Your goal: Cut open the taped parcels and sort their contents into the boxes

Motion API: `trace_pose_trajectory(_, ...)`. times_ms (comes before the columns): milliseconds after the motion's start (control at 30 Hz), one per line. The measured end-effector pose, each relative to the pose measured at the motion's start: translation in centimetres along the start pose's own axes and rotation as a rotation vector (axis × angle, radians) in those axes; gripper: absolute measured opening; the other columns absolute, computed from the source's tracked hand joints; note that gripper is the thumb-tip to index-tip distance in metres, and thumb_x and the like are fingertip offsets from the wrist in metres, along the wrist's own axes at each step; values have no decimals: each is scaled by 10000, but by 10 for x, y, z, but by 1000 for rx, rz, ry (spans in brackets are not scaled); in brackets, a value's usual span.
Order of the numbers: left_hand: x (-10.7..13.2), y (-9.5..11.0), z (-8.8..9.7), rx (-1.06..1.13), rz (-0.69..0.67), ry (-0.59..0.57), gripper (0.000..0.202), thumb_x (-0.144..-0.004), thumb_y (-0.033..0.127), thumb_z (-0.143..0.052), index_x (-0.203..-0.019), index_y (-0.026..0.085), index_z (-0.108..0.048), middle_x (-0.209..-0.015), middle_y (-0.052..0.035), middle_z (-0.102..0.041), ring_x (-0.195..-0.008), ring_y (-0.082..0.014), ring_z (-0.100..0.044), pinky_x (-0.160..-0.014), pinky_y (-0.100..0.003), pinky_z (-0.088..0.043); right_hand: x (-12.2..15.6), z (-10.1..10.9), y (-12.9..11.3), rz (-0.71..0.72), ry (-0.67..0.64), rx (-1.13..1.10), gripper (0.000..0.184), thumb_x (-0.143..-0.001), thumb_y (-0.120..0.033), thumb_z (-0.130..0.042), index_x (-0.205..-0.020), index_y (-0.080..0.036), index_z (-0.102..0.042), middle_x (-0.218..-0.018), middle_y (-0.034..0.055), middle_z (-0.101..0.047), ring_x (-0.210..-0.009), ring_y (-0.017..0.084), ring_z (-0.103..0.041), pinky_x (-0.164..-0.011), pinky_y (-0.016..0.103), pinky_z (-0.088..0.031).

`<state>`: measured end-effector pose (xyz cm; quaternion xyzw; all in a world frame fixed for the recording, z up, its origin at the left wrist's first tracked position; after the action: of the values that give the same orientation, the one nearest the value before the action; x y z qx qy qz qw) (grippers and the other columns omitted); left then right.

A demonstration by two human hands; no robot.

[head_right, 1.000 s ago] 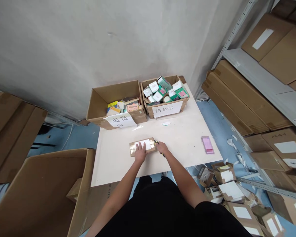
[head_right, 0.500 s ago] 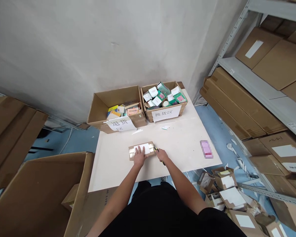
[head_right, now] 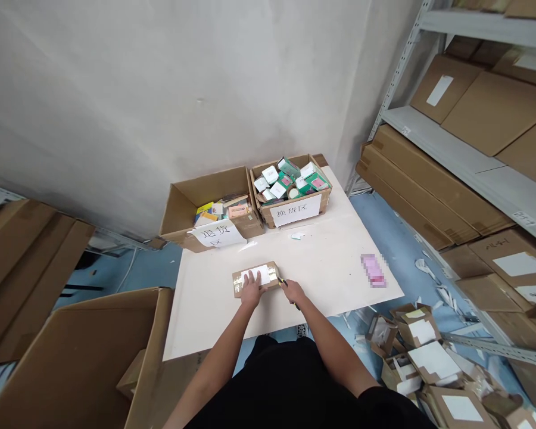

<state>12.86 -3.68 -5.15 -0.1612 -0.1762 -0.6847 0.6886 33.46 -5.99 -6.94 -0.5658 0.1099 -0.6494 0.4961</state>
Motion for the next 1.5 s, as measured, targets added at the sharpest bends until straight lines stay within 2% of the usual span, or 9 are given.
trace_pose_trajectory(200, -7, -24, 27, 30, -79, 44, 702, -951, 498, -601, -1600, 315, -405, -1675, -109, -392, -1527, -325, -359, -1182, -479, -383, 4, 0, 19, -99, 262, -206, 353, -1076, -519, -374, -909, -236, -503, -555, -86, -508, -398, 108, -540, -487, 209, -409)
trace_pose_trajectory(367, -16, -51, 45, 63, -1, 25, 736, -968, 532, -541, -1634, 295, -337, -1716, -120, -309, -1581, -335, -247, -1205, -483, -329, -9, -28, -5, -64, 321, -327, 389, -842, -555, -738, -960, -263, -508, -740, -20, -655, -634, 198, -678, -580, 268, -477)
trace_pose_trajectory(600, 18, -28, 16, 40, 111, 73, 697, -1019, 529, -394, -1644, 228, -324, -1660, -180, -396, -1338, -385, -518, -1073, -532, -447, -53, -8, -49, -124, 463, -219, 394, -819, -476, -756, -1057, -267, -521, -1048, 100, -733, -1069, 294, -710, -783, 324, -519)
trace_pose_trajectory(733, 38, -3, -8, 94, -74, 78, 632, -1051, 458, -329, -1658, 287, -295, -1758, -52, -218, -1490, -366, -372, -1127, -507, -434, -71, 15, -66, -138, 386, -251, 314, -904, -455, -645, -1088, -222, -542, -1103, 151, -736, -1101, 297, -709, -839, 337, -521)
trace_pose_trajectory(833, 38, -10, -15, 176, -85, 46, 680, -1048, 556, -303, -1668, 279, -268, -1764, -24, -190, -1579, -341, -251, -1190, -481, -386, -72, 14, -70, -91, 338, -287, 297, -947, -494, -564, -1065, -222, -561, -1114, 126, -750, -1088, 263, -718, -841, 308, -529)
trace_pose_trajectory(967, 23, -63, -4, 290, 64, 1, 652, -1057, 575, -212, -1642, 314, -331, -1741, -13, -270, -1592, -267, -267, -1232, -443, -334, -64, -5, -63, 49, 142, -573, 388, -920, -607, -571, -1037, -237, -570, -1006, 81, -776, -954, 238, -751, -788, 293, -548)
trace_pose_trajectory(1133, 14, -133, 5, 320, 286, -21, 660, -1056, 467, -235, -1603, 127, -381, -1660, -216, -387, -1522, -332, -405, -1198, -516, -367, -61, -34, -44, 58, 84, -565, 432, -813, -631, -670, -910, -214, -615, -958, 85, -761, -953, 241, -717, -804, 295, -531)
trace_pose_trajectory(1333, 23, -122, -22, 270, 199, -7, 749, -992, 478, -427, -1640, 124, -294, -1743, -189, -179, -1617, -359, -145, -1241, -502, -309, -61, -97, -55, 20, 62, -531, 479, -779, -673, -695, -953, -229, -646, -976, 49, -752, -1014, 249, -703, -868, 315, -539)
trace_pose_trajectory(1500, 36, -120, -38, 277, 147, -49, 787, -926, 287, -490, -1653, 84, -265, -1743, -219, -131, -1609, -406, -141, -1197, -543, -386, -60, -132, -96, 123, 39, -662, 463, -825, -625, -696, -1075, -237, -667, -1209, 96, -752, -1197, 275, -682, -983, 356, -544)
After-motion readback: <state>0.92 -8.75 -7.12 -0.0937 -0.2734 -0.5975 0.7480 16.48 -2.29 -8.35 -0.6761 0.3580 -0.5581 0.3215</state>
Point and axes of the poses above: each hand's wrist, its own x-axis away from the middle knuckle, its own z-axis out of the back of the hand, y = z × x, the point moved 3 cm from there along -x, towards the middle knuckle
